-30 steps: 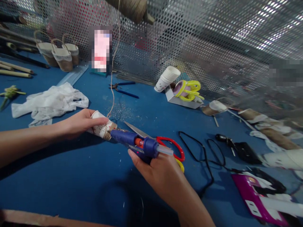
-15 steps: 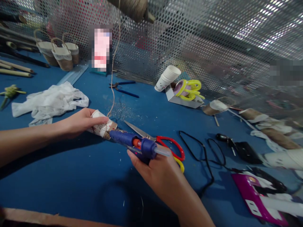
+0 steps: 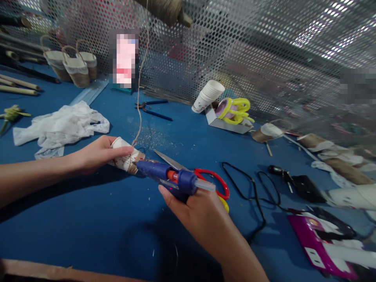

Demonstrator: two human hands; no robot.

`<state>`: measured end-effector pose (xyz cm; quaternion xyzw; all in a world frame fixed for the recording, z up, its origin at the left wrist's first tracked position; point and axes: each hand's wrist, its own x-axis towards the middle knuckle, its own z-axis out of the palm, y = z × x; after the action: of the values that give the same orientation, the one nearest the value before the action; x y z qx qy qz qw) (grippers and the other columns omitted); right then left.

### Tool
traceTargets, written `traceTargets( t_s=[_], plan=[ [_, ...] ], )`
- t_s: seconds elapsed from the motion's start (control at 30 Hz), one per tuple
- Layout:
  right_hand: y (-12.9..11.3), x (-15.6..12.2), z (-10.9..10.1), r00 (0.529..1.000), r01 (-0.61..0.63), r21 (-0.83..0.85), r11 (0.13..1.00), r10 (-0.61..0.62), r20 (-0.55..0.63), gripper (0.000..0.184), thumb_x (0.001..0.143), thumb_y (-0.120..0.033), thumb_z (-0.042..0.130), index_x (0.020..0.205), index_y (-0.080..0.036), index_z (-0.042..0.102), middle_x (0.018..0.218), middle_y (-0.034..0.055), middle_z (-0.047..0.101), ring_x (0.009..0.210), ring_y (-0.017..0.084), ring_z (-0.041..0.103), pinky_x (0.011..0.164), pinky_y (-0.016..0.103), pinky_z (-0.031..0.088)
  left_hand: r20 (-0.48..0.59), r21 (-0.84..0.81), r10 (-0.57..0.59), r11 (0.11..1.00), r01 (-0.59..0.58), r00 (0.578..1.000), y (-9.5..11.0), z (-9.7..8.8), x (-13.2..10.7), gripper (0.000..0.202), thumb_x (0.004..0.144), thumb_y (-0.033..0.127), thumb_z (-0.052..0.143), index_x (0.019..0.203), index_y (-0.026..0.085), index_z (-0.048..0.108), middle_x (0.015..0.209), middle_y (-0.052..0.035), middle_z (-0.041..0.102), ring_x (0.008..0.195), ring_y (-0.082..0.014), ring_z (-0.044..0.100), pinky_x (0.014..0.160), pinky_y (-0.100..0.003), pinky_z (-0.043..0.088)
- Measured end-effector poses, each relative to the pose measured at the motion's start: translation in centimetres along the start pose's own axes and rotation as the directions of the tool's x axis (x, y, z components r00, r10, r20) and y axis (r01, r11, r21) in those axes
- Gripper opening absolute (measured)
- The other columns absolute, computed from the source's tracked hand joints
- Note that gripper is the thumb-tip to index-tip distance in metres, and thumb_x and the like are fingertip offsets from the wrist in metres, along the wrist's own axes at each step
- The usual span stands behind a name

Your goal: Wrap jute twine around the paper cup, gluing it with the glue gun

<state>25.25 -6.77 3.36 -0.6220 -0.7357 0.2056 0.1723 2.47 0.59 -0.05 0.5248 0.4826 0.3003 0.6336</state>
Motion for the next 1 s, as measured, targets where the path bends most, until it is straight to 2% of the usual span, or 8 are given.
traceTargets(
  t_s=[0.13,0.2,0.3,0.4,0.6,0.7,0.87,1.0],
  plan=[
    [0.37,0.06,0.32,0.998,-0.023,-0.159,0.987,0.012,-0.069,0.053,0.076,-0.052,0.050,0.032,-0.023,0.038,0.032,0.0000,0.042,0.031,0.012,0.041,0.033,0.027,0.030,-0.010,-0.002,0.012,1.000,-0.012,1.000,-0.16,0.05,-0.25,0.024,0.069,0.035,0.061,0.069,0.012,0.062,0.065,-0.0041,0.064,0.053,-0.0129,0.055,0.051,-0.023,0.040],
    [0.26,0.13,0.34,0.999,0.010,-0.209,0.978,-0.020,-0.049,0.055,0.077,-0.052,0.047,0.031,-0.023,0.039,0.031,0.0000,0.042,0.031,0.011,0.041,0.034,0.027,0.030,-0.016,0.009,0.020,1.000,-0.020,1.000,-0.18,0.06,-0.36,0.023,0.069,0.035,0.061,0.071,0.011,0.063,0.066,-0.0047,0.066,0.055,-0.0135,0.056,0.050,-0.023,0.040],
    [-0.12,0.13,0.15,0.997,0.071,-0.189,0.979,-0.073,0.000,0.049,0.080,-0.047,0.046,0.037,-0.024,0.050,0.032,-0.0006,0.044,0.032,0.011,0.043,0.035,0.026,0.033,-0.017,0.020,0.035,0.999,-0.035,0.999,-0.25,0.06,-0.41,0.024,0.070,0.035,0.061,0.071,0.011,0.063,0.066,-0.0047,0.066,0.056,-0.0138,0.057,0.050,-0.022,0.041],
    [-0.28,0.03,0.02,0.993,0.121,-0.171,0.978,-0.119,0.019,0.047,0.082,-0.046,0.043,0.041,-0.025,0.054,0.037,0.0006,0.050,0.036,0.012,0.046,0.039,0.027,0.037,0.004,0.015,0.043,0.999,-0.043,0.999,-0.38,0.05,-0.41,0.025,0.072,0.036,0.059,0.070,0.011,0.063,0.067,-0.0040,0.066,0.057,-0.0133,0.057,0.053,-0.022,0.042],
    [0.53,0.06,0.34,0.996,0.080,-0.256,0.963,-0.088,-0.022,0.058,0.081,-0.051,0.042,0.030,-0.025,0.042,0.032,0.0005,0.043,0.032,0.011,0.042,0.037,0.027,0.034,-0.005,-0.007,0.026,1.000,-0.026,1.000,-0.45,0.10,-0.54,0.024,0.071,0.035,0.060,0.074,0.011,0.064,0.074,-0.0059,0.068,0.062,-0.0139,0.059,0.059,-0.023,0.044],
    [0.51,0.02,0.32,0.998,0.049,-0.239,0.970,-0.058,-0.032,0.057,0.080,-0.051,0.043,0.030,-0.024,0.042,0.032,0.0004,0.043,0.032,0.011,0.042,0.036,0.028,0.034,-0.013,0.000,0.024,1.000,-0.024,1.000,-0.46,0.12,-0.58,0.024,0.071,0.034,0.061,0.075,0.011,0.064,0.077,-0.0067,0.069,0.065,-0.0146,0.061,0.061,-0.023,0.045],
    [0.04,-0.06,0.02,0.997,0.077,-0.185,0.980,-0.079,-0.005,0.051,0.079,-0.048,0.045,0.035,-0.024,0.043,0.038,0.0007,0.047,0.036,0.012,0.044,0.039,0.027,0.036,0.005,0.017,0.046,0.999,-0.046,0.999,-0.63,0.05,-0.60,0.029,0.072,0.037,0.059,0.082,0.010,0.064,0.080,-0.0081,0.069,0.066,-0.0154,0.061,0.061,-0.024,0.045],
    [0.26,0.14,0.07,0.999,0.047,-0.203,0.978,-0.051,-0.012,0.055,0.079,-0.049,0.046,0.031,-0.024,0.036,0.034,0.0003,0.041,0.033,0.012,0.041,0.037,0.029,0.033,0.020,0.054,0.070,0.996,-0.071,0.997,-0.68,0.01,-0.70,0.030,0.074,0.038,0.057,0.080,0.010,0.064,0.079,-0.0079,0.069,0.067,-0.0158,0.061,0.063,-0.024,0.045]
  ],
)
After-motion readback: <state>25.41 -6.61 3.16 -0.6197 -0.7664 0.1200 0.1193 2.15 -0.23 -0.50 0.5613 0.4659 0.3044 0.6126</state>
